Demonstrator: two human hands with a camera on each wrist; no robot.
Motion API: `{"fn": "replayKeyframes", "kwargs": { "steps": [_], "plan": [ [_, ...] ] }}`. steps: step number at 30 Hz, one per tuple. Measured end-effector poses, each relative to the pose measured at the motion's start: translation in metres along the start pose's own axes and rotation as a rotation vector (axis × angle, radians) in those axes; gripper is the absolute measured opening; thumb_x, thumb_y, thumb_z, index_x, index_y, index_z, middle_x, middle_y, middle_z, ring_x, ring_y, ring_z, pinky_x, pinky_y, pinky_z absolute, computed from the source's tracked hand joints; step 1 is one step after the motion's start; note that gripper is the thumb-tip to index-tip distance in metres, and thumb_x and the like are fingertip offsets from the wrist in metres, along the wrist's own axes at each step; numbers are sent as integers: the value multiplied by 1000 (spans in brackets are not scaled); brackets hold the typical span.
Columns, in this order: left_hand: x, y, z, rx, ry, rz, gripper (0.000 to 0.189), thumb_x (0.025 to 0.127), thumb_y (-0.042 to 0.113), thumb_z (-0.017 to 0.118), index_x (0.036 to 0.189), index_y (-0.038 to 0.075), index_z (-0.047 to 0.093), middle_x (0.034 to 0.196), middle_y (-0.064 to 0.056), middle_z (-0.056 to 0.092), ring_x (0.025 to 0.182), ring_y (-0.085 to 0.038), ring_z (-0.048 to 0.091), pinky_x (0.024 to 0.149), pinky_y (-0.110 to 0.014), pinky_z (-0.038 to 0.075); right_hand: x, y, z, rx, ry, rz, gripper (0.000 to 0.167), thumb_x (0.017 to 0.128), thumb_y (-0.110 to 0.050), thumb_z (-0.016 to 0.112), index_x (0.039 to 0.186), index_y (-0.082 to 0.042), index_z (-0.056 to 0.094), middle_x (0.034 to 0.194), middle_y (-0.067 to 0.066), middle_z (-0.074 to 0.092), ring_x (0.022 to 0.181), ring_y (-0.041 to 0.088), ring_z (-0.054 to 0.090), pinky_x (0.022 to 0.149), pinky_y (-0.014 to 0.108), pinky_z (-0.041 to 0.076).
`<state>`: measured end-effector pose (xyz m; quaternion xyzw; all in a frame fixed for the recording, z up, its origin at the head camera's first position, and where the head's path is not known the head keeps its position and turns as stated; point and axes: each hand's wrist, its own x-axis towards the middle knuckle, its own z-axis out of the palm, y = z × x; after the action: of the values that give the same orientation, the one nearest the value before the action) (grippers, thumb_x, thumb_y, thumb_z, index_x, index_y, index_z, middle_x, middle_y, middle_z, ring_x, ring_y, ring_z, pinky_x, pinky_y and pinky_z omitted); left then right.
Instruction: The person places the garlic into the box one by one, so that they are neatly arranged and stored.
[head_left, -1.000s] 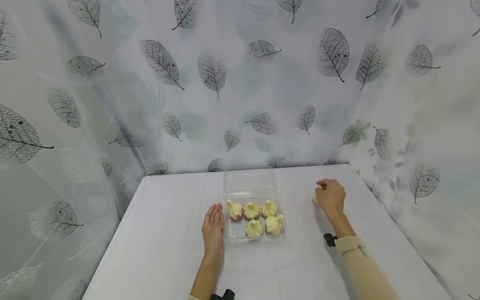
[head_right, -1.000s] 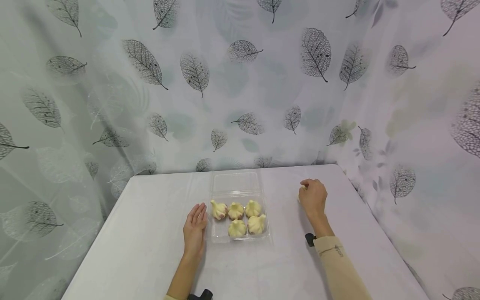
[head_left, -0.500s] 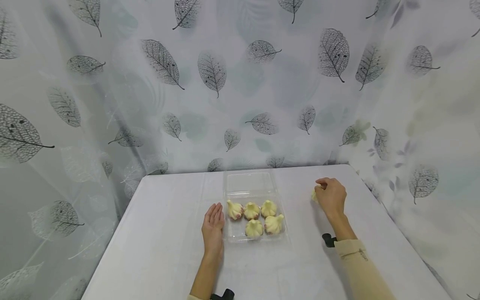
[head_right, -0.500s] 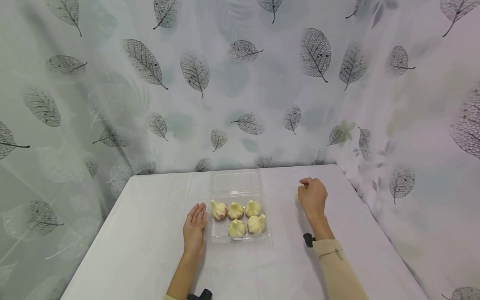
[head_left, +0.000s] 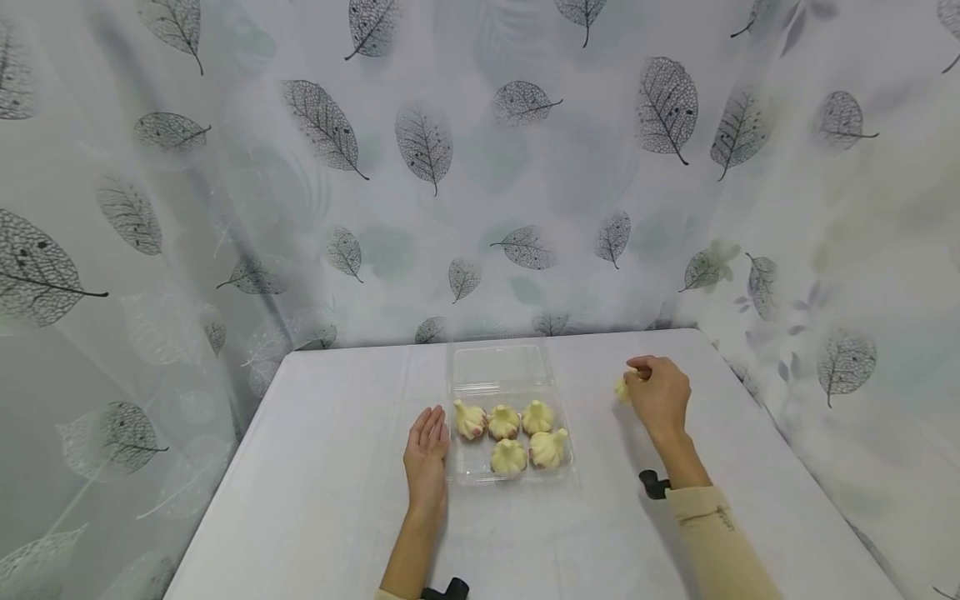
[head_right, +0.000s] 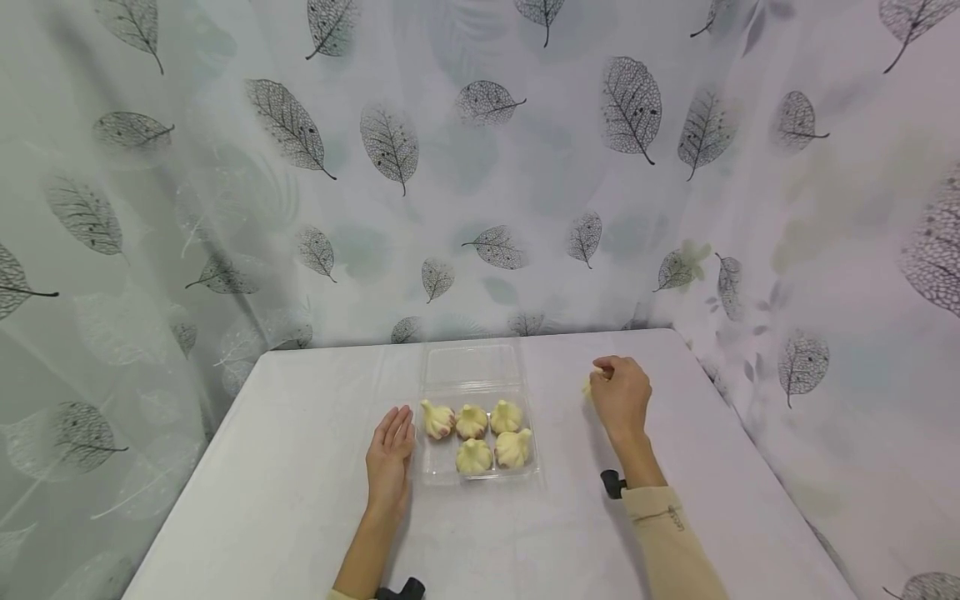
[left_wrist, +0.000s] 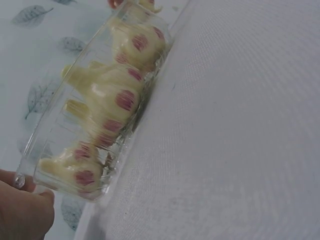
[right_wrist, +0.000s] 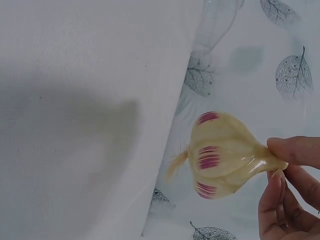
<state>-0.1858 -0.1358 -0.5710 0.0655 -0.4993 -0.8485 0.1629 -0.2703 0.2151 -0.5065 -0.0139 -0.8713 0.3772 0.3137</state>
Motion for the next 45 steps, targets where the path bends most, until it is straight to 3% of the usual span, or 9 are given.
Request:
{"fn": "replayKeyframes", "kwargs": {
  "steps": [12,22,34,45],
  "plan": [
    [0,0,-1,9,-8,-6,54,104,-15,45,156,-8,32,160,-25,40,152,-35,35,122,-32,37,-5,-12,0,28,26,-7,12,86,0,79,98,0,80,89,16,71,80,32,70,68,41,55],
    [0,0,-1,16,-9,-12,55,104,-14,46,156,-7,32,160,-24,40,152,-34,35,121,-30,38,-8,-21,-2,31,39,-30,12,85,0,80,97,-1,80,89,15,72,79,31,70,68,38,56],
    [0,0,-2,19,-12,-12,54,103,-14,45,156,-5,33,160,-23,40,152,-33,35,122,-31,38,-12,-32,-1,44,51,-29,13,83,0,82,96,-3,81,88,13,72,78,28,70,65,19,49],
    [0,0,-1,8,-10,-6,54,103,-15,45,155,-8,32,159,-24,40,152,-34,36,122,-31,38,-17,-44,0,71,48,-41,15,83,0,83,97,-3,81,89,12,72,78,26,70,65,16,48]
  ]
}}
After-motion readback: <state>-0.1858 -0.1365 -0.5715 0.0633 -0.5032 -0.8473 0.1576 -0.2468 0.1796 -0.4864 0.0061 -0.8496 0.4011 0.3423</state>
